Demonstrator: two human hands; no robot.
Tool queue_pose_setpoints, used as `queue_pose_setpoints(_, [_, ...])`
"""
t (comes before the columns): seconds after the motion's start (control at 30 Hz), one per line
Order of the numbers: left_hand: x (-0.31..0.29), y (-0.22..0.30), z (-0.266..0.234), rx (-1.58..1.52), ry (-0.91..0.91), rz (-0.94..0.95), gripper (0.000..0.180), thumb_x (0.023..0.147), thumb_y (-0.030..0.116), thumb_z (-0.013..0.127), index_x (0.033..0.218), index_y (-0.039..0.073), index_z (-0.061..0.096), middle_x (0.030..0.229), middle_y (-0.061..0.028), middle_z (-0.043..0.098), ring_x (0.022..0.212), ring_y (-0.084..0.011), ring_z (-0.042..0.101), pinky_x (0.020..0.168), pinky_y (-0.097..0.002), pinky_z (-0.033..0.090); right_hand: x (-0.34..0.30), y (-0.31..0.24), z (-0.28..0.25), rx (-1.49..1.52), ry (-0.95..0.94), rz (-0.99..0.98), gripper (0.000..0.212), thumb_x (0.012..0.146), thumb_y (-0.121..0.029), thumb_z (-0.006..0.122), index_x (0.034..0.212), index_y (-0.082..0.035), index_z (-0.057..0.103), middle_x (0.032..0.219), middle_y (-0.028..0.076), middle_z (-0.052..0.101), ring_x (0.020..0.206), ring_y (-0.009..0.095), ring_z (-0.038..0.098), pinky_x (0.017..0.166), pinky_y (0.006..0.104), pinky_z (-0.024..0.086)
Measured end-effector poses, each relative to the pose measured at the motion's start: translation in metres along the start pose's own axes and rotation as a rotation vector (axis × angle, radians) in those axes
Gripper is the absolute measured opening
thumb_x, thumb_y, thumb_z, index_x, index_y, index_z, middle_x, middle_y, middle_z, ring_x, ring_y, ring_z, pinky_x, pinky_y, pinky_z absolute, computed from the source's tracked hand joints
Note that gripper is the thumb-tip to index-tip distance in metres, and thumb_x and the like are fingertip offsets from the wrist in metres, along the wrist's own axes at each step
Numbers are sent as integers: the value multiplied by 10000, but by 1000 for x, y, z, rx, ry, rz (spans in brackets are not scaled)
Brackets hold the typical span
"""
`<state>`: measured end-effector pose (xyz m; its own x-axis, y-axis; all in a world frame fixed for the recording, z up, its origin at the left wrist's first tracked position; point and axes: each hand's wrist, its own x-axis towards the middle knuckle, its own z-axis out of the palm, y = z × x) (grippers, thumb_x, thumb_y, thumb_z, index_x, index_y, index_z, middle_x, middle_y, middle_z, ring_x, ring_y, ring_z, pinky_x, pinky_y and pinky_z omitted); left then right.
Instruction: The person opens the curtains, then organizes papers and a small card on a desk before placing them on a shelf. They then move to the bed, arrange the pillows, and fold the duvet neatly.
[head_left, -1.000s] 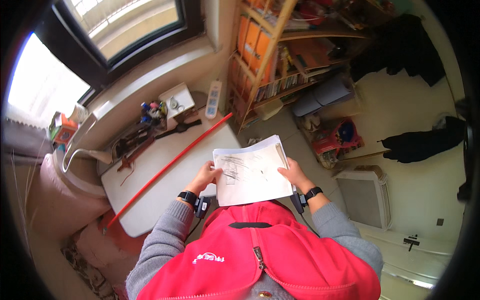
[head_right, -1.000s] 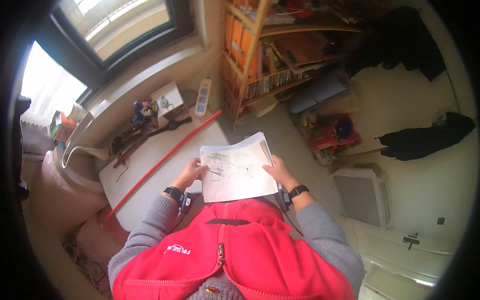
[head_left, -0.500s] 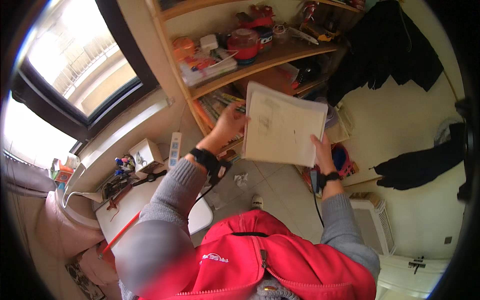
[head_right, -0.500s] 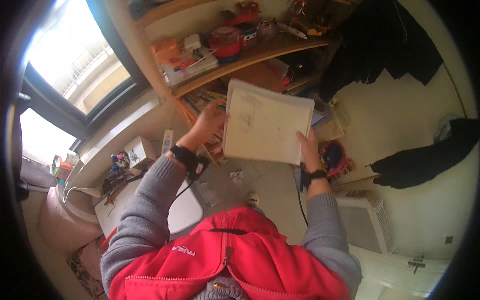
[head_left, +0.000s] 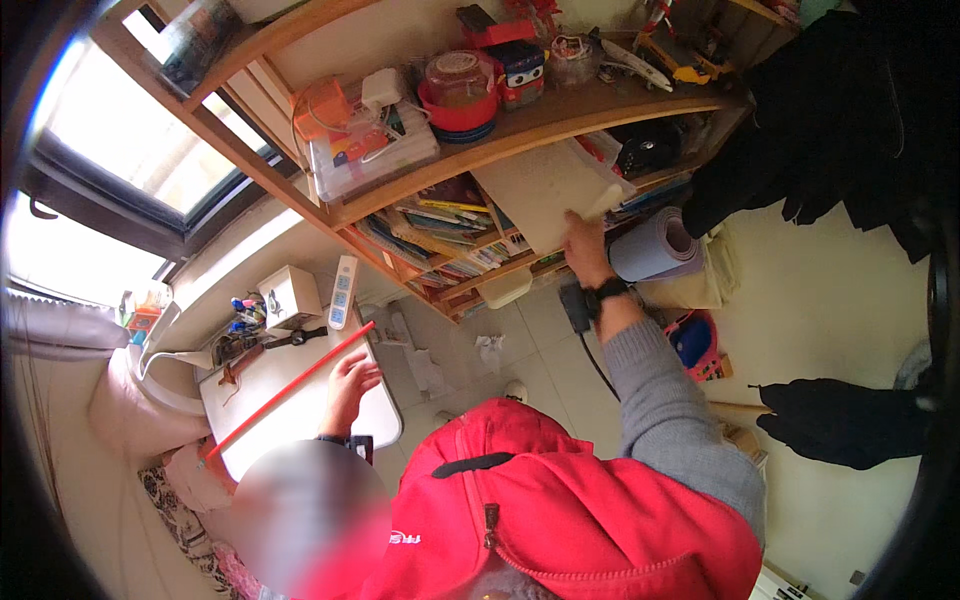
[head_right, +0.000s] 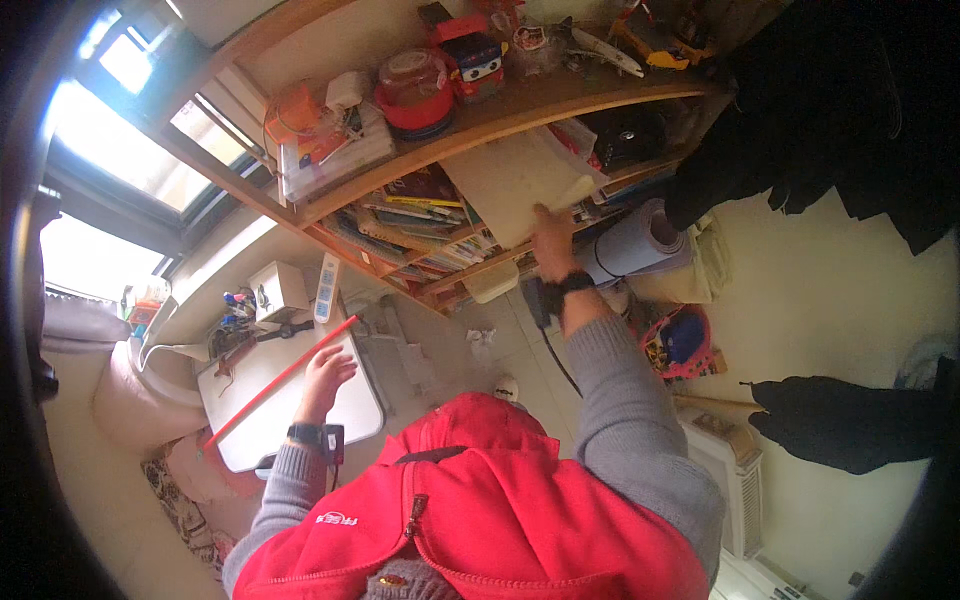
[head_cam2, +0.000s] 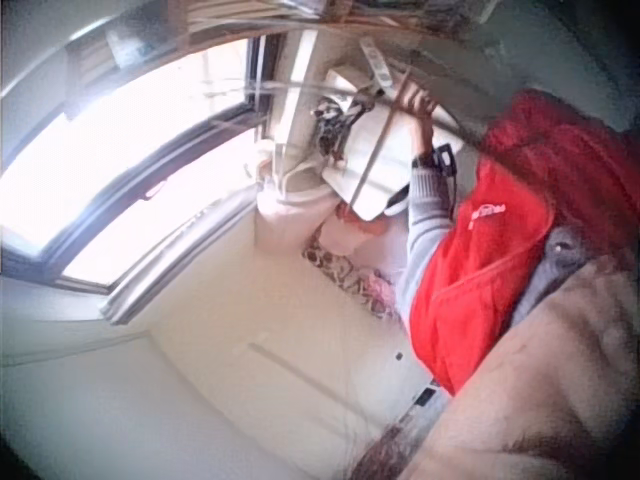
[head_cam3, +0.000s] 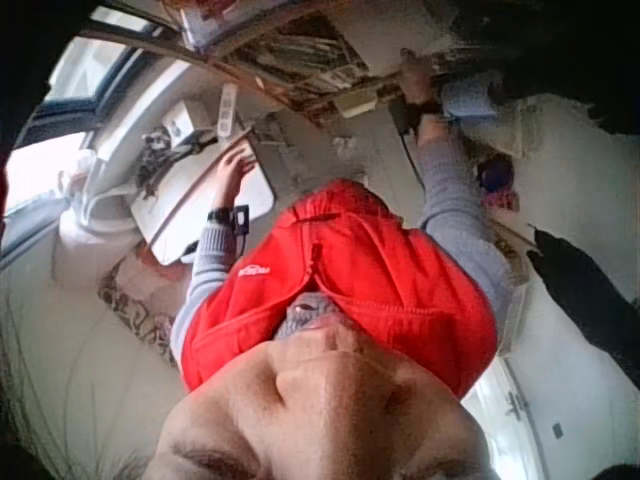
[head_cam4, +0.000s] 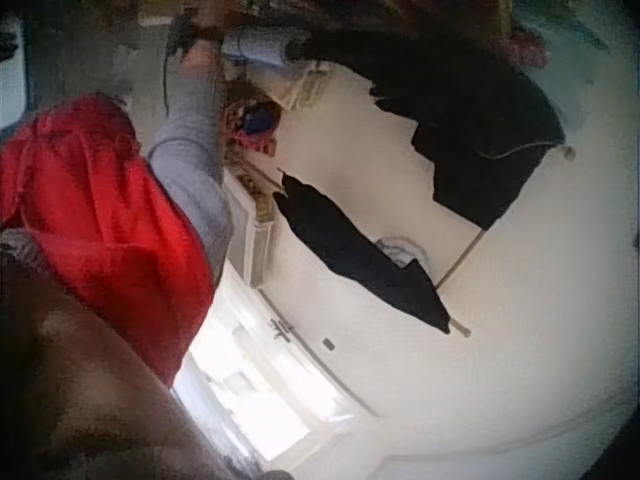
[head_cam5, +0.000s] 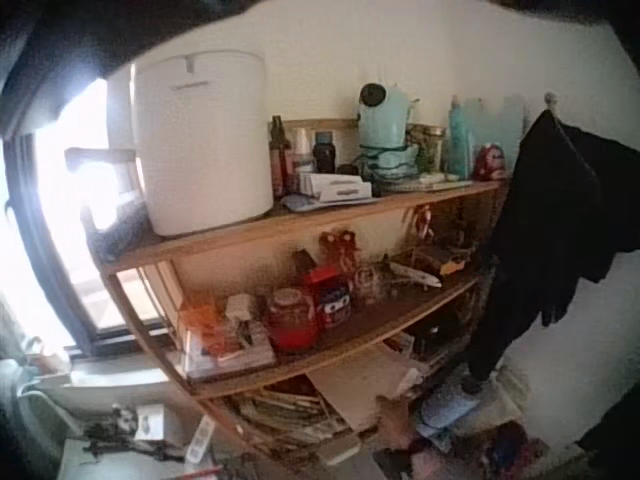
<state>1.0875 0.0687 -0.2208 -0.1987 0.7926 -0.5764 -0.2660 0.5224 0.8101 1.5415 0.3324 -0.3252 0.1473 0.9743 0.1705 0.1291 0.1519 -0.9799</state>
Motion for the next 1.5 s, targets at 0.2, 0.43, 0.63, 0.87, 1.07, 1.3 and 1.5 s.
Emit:
queue_pose_setpoints(0.2, [-36, -37, -26, -87, 140, -21, 373, 896, 130, 555, 1226, -14, 456, 1044, -165, 600, 938, -266, 632, 812, -348, 537, 54, -10, 48, 73, -144, -55, 210, 909, -161, 578, 1072, -44, 518, 974, 56, 569, 783, 167, 542, 657, 308, 472])
queue_pose_setpoints(0.43, [-27, -44, -11, -77, 60, -83, 330, 916, 145, 533, 1205, 1, 468, 1044, -161, 599, 936, -273, 632, 821, -357, 532, 0, -86, 36, 900, -210, 561, 311, 919, -215, 588, 1149, -19, 514, 1132, 128, 573, 995, 244, 602, 837, 370, 544])
queue_pose_setpoints(0.63, [-8, -36, -1, -78, 3, -31, 307, 921, 140, 526, 1193, 9, 472, 1033, -152, 601, 918, -266, 635, 809, -358, 532, -2, -106, 35, 470, -224, 676, 289, 923, -275, 591, 1055, -23, 537, 864, 109, 626, 762, 177, 643, 692, 312, 574])
queue_pose_setpoints(0.87, [-20, -48, -4, -104, 36, -94, 293, 926, 133, 512, 1188, 5, 479, 1028, -158, 603, 924, -264, 635, 802, -351, 539, -14, -91, 6, 729, -137, 615, 352, 924, -300, 575, 803, 30, 602, 715, 139, 640, 577, 183, 632, 555, 244, 547])
queue_pose_setpoints(1.07, [-23, -52, -8, -121, 59, -60, 301, 937, 150, 510, 1201, 11, 473, 1043, -161, 600, 923, -274, 639, 805, -354, 541, -9, -72, 15, 393, -33, 352, 144, 898, -151, 595, 927, -11, 607, 801, 97, 629, 734, 167, 656, 688, 277, 581])
queue_pose_setpoints(1.3, [-26, -55, -5, -138, 78, -88, 280, 942, 138, 497, 1191, 10, 486, 1029, -152, 612, 909, -249, 636, 788, -341, 545, -5, -76, 8, 694, -12, 710, 137, 912, -133, 571, 936, -5, 612, 823, 77, 611, 737, 171, 622, 672, 272, 562])
queue_pose_setpoints(1.5, [-21, -55, -4, -137, 25, -50, 284, 944, 145, 497, 1191, 5, 485, 1027, -156, 615, 913, -250, 639, 784, -341, 551, -1, -60, 18, 487, -66, 465, 107, 895, -119, 581, 931, -23, 612, 800, 65, 598, 730, 158, 593, 667, 247, 527])
